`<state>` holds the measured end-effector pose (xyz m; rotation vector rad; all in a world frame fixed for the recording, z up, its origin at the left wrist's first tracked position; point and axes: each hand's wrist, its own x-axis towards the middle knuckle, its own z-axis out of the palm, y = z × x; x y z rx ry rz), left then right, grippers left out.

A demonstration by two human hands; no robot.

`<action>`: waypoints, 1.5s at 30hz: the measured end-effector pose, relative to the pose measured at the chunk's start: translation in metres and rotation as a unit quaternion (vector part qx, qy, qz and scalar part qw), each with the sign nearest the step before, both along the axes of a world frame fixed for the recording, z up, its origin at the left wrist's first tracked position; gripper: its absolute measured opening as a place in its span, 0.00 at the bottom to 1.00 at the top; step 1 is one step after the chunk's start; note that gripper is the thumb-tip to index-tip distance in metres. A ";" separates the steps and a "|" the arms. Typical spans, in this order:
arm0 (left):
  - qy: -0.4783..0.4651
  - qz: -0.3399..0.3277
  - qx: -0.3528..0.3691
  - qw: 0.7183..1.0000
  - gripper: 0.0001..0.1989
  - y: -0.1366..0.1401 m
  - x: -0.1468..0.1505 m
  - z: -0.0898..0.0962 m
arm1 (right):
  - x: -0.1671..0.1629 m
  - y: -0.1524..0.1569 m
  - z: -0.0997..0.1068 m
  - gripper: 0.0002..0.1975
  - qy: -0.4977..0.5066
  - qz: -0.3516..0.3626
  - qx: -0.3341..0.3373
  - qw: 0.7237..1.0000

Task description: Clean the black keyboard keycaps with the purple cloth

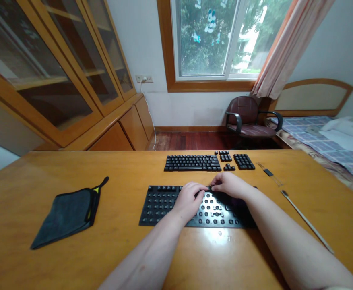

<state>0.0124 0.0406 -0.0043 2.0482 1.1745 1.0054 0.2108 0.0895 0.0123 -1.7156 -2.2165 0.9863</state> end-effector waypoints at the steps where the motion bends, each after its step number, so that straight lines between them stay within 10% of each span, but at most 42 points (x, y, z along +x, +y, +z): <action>1: 0.000 0.000 0.000 1.000 0.09 0.000 0.000 0.000 | -0.002 -0.001 0.002 0.07 -0.014 -0.001 0.010 1.000; 34: 0.027 0.000 0.001 1.000 0.10 0.000 0.002 0.000 | -0.003 0.004 -0.019 0.06 0.063 -0.042 -0.017 0.997; 45: 0.017 0.000 0.001 1.000 0.09 0.000 0.001 -0.001 | 0.015 0.015 0.029 0.11 -0.042 -0.162 0.139 0.976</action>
